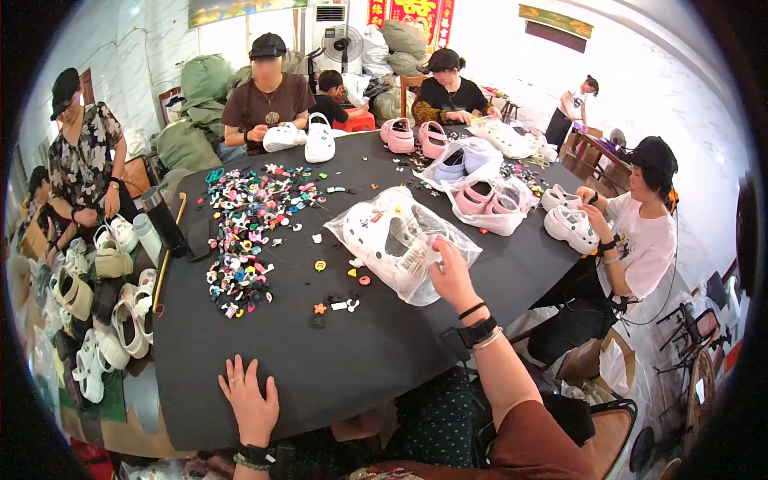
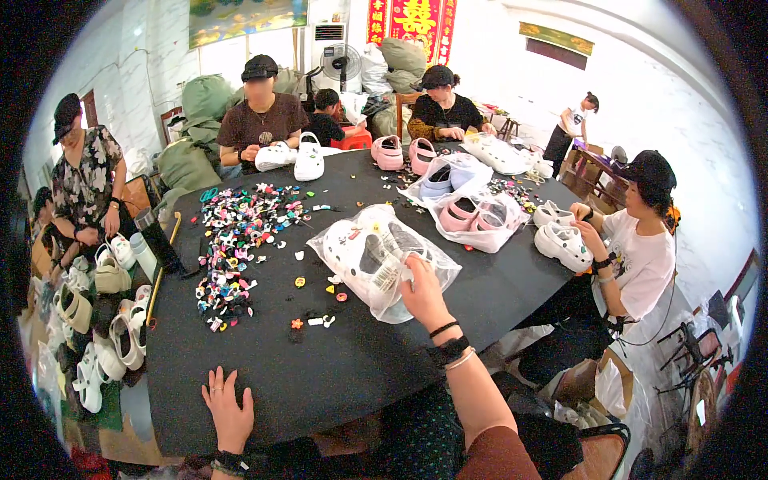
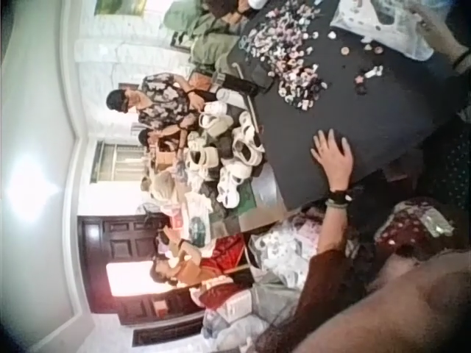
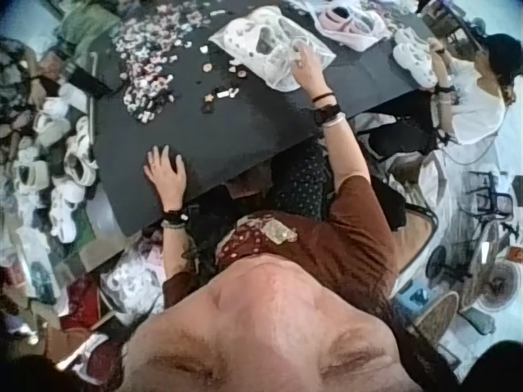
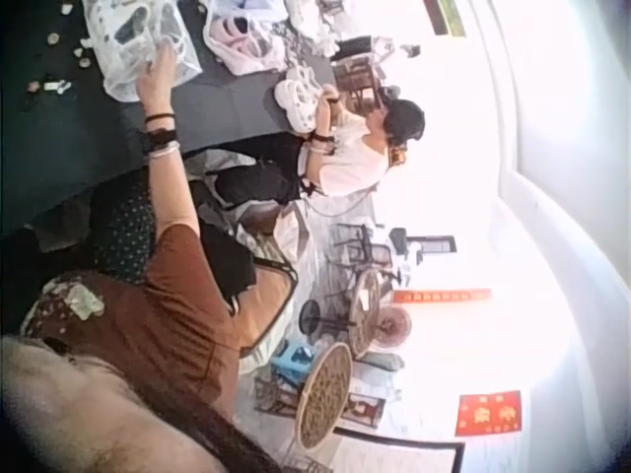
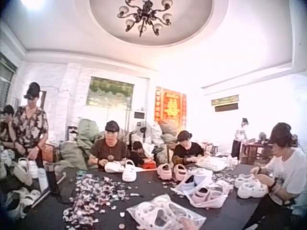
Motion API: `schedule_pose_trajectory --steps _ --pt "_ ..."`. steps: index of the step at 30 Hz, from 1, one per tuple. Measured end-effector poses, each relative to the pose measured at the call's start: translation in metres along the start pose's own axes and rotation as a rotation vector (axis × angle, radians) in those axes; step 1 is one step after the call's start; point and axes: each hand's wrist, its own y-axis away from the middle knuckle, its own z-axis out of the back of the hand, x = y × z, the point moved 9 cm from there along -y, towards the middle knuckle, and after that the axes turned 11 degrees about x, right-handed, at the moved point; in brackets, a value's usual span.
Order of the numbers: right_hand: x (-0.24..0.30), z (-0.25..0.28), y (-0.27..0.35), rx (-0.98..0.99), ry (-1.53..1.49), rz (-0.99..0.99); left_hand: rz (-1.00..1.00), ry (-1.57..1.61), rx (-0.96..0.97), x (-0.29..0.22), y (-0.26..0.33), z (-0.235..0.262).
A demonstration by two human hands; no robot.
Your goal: Decorating Croc-style shoes with charms and organizing them into bags.
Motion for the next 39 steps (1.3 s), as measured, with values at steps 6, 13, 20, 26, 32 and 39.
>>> schedule_pose_trajectory --steps 6,13,20,26,32,39 --pt "-0.011 -0.015 -0.025 0.141 0.191 0.082 -0.009 0.012 -0.019 0.002 0.000 -0.002" --pt "0.013 -0.026 -0.020 0.467 -0.240 -0.132 -0.003 0.016 -0.012 0.000 0.002 -0.002" --pt "0.012 -0.037 -0.037 0.373 0.470 -0.244 -0.003 0.029 -0.008 0.003 0.001 -0.001" --pt "0.020 -0.052 -0.034 0.422 0.583 -0.231 0.014 0.056 -0.001 0.004 0.003 0.001" --pt "0.022 -0.052 -0.023 0.317 0.487 -0.145 -0.003 0.076 -0.028 0.002 0.002 0.003" --pt "0.019 -0.033 -0.010 0.131 0.470 0.040 0.006 0.060 -0.014 0.002 0.001 0.001"
